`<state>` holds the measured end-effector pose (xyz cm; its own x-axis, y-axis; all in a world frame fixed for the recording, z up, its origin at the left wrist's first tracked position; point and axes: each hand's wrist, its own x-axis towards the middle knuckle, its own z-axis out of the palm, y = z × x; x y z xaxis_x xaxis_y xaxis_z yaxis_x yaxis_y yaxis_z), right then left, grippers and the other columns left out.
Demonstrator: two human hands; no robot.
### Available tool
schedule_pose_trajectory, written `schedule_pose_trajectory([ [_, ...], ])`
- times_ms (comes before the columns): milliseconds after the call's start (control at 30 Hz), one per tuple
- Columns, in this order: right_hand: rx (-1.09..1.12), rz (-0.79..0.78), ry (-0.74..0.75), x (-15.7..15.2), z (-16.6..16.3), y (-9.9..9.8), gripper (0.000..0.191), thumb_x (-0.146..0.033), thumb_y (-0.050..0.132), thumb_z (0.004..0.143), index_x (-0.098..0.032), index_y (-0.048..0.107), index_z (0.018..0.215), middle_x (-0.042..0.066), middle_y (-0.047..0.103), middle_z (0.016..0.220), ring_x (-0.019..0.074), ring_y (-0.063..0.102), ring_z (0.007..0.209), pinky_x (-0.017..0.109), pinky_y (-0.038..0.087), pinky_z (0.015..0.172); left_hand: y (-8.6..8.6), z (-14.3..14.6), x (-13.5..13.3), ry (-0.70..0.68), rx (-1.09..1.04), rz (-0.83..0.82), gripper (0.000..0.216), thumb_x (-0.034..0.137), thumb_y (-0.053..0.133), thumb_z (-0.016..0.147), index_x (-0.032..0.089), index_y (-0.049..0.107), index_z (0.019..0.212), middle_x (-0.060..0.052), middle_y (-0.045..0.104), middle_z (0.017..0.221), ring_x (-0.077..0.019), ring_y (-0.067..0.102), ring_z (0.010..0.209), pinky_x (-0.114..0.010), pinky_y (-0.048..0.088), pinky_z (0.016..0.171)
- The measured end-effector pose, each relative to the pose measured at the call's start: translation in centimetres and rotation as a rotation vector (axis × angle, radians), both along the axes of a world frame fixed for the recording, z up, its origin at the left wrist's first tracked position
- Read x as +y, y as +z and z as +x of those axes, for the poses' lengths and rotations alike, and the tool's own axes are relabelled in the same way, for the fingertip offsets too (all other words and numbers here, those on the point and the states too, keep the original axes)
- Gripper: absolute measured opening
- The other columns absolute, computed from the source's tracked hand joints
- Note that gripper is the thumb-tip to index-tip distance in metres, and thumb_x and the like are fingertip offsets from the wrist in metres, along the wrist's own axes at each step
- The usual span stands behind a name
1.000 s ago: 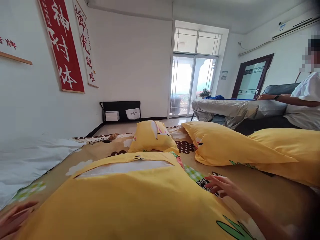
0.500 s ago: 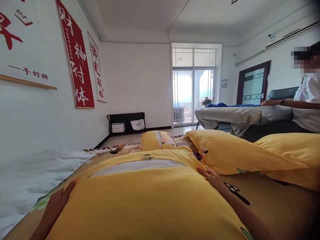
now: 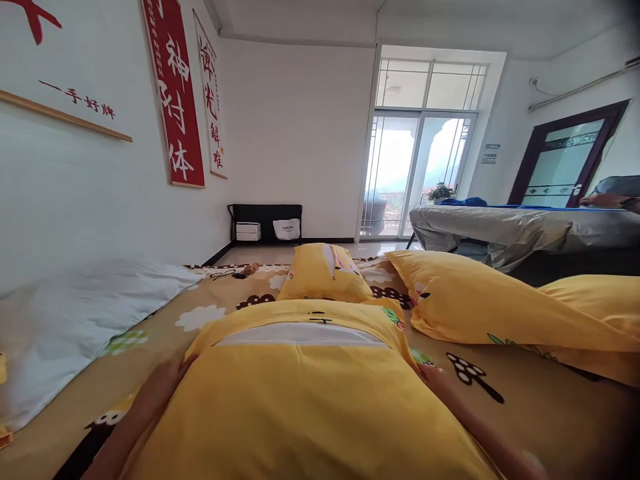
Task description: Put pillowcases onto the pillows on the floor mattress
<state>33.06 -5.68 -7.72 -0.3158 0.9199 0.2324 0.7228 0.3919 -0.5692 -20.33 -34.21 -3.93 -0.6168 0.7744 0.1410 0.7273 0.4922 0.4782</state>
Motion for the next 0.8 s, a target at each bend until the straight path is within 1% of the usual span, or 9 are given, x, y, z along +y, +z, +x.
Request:
schedule_pose_trajectory([
  [100, -0.046, 0.111, 0.027, 0.5, 0.0, 4.2, 0.034, -0.049, 0.049, 0.076, -0.022, 0.069, 0.079, 0.015, 0.07, 0.091, 0.0339, 0.064, 0.086, 0.047, 0.047, 0.078, 4.0, 0.3, 0.0, -0.052, 0.185, 0.084, 0.04, 0.047, 0.034, 0.086, 0.02, 0.063, 0.09, -0.01, 0.069, 0.099, -0.0264, 0.063, 0.094, -0.034, 0.049, 0.079],
  [167, -0.019, 0.2, 0.126, -0.4, -1.2, 7.1, 0.041, -0.051, 0.045, 0.083, -0.022, 0.068, 0.102, 0.014, 0.065, 0.115, 0.0301, 0.061, 0.101, 0.046, 0.045, 0.089, 6.4, 2.1, 0.5, -0.16, 0.258, 0.235, 0.038, 0.044, 0.035, 0.087, 0.02, 0.062, 0.098, -0.009, 0.066, 0.108, -0.0234, 0.061, 0.101, -0.032, 0.049, 0.086],
  [200, 0.002, 0.239, 0.207, -1.3, -2.2, 8.3, 0.042, -0.052, 0.042, 0.088, -0.024, 0.066, 0.108, 0.011, 0.063, 0.12, 0.0269, 0.06, 0.105, 0.043, 0.044, 0.093, 7.3, 3.3, 0.8, -0.253, 0.282, 0.294, 0.037, 0.043, 0.035, 0.089, 0.02, 0.063, 0.099, -0.008, 0.066, 0.109, -0.0218, 0.06, 0.103, -0.031, 0.048, 0.089],
  [300, 0.012, 0.334, 0.439, -4.6, -6.0, 10.5, 0.039, -0.048, 0.039, 0.094, -0.026, 0.063, 0.115, 0.008, 0.064, 0.118, 0.0221, 0.057, 0.11, 0.038, 0.042, 0.097, 8.7, 7.4, 2.0, -0.531, 0.359, 0.304, 0.035, 0.04, 0.037, 0.092, 0.023, 0.064, 0.105, -0.005, 0.065, 0.115, -0.0206, 0.057, 0.11, -0.031, 0.046, 0.097],
  [367, -0.036, 0.382, 0.504, -6.4, -8.1, 11.0, 0.038, -0.045, 0.042, 0.094, -0.026, 0.058, 0.122, 0.008, 0.062, 0.121, 0.0219, 0.054, 0.113, 0.038, 0.041, 0.098, 8.7, 9.5, 2.8, -0.636, 0.377, 0.229, 0.037, 0.04, 0.038, 0.093, 0.025, 0.059, 0.119, -0.005, 0.06, 0.126, -0.0216, 0.052, 0.119, -0.035, 0.042, 0.104],
  [433, -0.093, 0.415, 0.524, -7.2, -9.2, 11.1, 0.035, -0.043, 0.044, 0.094, -0.025, 0.058, 0.12, 0.009, 0.061, 0.12, 0.0223, 0.053, 0.11, 0.039, 0.041, 0.096, 8.4, 10.6, 3.5, -0.67, 0.337, 0.166, 0.04, 0.043, 0.038, 0.094, 0.025, 0.054, 0.127, -0.005, 0.056, 0.132, -0.0225, 0.048, 0.123, -0.037, 0.039, 0.106],
  [533, -0.145, 0.414, 0.51, -6.9, -9.3, 11.0, 0.026, -0.039, 0.042, 0.095, -0.024, 0.06, 0.108, 0.008, 0.062, 0.108, 0.0217, 0.052, 0.101, 0.041, 0.039, 0.092, 8.1, 10.6, 4.3, -0.666, 0.275, 0.144, 0.04, 0.045, 0.034, 0.095, 0.026, 0.053, 0.126, -0.006, 0.057, 0.128, -0.0229, 0.048, 0.121, -0.04, 0.037, 0.104],
  [700, -0.206, 0.268, 0.471, -5.4, -8.3, 12.0, 0.014, -0.034, 0.051, 0.088, -0.022, 0.052, 0.081, 0.004, 0.057, 0.097, 0.0201, 0.049, 0.094, 0.04, 0.036, 0.091, 9.5, 8.8, 5.1, -0.625, 0.242, 0.025, 0.035, 0.05, 0.038, 0.092, 0.021, 0.058, 0.093, -0.004, 0.061, 0.096, -0.0217, 0.053, 0.095, -0.04, 0.039, 0.095],
  [800, -0.194, 0.167, 0.519, -5.1, -8.1, 12.6, 0.015, -0.028, 0.057, 0.08, -0.021, 0.045, 0.077, 0.002, 0.055, 0.094, 0.0188, 0.047, 0.09, 0.037, 0.039, 0.086, 10.7, 8.1, 5.6, -0.705, 0.173, -0.043, 0.035, 0.052, 0.042, 0.089, 0.02, 0.054, 0.08, -0.003, 0.057, 0.092, -0.0197, 0.052, 0.089, -0.033, 0.041, 0.088],
])
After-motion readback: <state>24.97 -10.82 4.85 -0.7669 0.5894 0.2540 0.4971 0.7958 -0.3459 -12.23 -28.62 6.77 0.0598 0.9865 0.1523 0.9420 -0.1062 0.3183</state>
